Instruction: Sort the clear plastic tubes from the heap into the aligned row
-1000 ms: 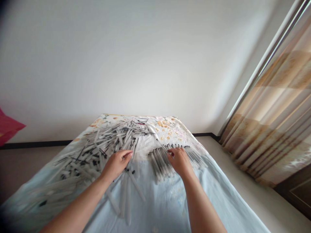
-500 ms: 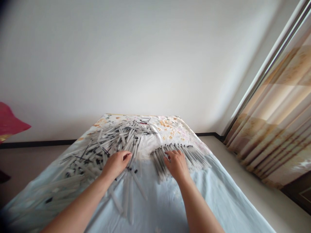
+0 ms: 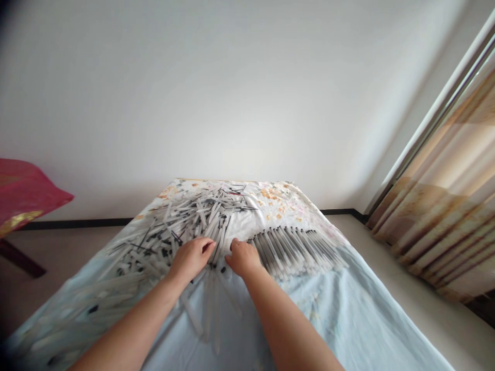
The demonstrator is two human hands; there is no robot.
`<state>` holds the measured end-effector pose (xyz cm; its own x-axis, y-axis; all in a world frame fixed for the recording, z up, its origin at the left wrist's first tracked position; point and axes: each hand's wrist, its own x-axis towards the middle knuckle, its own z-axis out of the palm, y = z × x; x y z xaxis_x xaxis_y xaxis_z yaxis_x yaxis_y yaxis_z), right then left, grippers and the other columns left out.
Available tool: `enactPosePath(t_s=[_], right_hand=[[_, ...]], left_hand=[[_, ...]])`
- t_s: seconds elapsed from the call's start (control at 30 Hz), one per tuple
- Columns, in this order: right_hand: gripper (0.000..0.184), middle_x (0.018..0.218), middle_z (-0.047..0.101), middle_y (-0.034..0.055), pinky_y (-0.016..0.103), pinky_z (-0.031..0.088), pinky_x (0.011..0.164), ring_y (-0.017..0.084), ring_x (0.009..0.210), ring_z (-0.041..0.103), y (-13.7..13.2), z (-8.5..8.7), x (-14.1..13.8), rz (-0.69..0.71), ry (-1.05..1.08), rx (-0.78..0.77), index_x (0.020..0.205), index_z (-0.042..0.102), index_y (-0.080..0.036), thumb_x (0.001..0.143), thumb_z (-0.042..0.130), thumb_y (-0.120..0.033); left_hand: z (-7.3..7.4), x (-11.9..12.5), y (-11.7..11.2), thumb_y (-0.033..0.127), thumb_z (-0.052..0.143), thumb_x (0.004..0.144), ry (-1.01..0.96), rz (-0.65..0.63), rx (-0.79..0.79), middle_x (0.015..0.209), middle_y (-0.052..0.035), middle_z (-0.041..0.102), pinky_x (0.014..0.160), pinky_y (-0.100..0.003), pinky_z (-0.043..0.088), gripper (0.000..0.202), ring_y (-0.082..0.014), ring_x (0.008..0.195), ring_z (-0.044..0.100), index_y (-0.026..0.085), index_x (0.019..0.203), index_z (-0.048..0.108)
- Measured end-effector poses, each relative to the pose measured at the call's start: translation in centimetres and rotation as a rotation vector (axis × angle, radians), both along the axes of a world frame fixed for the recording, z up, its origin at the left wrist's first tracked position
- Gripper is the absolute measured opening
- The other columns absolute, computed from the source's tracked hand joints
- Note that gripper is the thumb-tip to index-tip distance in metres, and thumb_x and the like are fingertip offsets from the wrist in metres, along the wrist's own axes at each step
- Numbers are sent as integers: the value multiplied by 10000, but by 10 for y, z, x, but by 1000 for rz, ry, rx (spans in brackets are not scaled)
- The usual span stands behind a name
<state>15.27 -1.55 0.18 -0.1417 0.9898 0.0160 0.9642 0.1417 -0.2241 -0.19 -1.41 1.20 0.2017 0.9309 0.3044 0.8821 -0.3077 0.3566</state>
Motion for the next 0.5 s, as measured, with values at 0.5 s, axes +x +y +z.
enactPosePath(t_s=[0.5], right_hand=[[181,523,516,-32,191,324,450,75,452,442,13,5,-1,-33,1146,-105,804,569,-126,682,497,-238]], left_hand=[[12,-10,9,430,433,757,-448,-248,-284,788,-31,679,605,-241,425,364,-163,682,596,182,921,642]])
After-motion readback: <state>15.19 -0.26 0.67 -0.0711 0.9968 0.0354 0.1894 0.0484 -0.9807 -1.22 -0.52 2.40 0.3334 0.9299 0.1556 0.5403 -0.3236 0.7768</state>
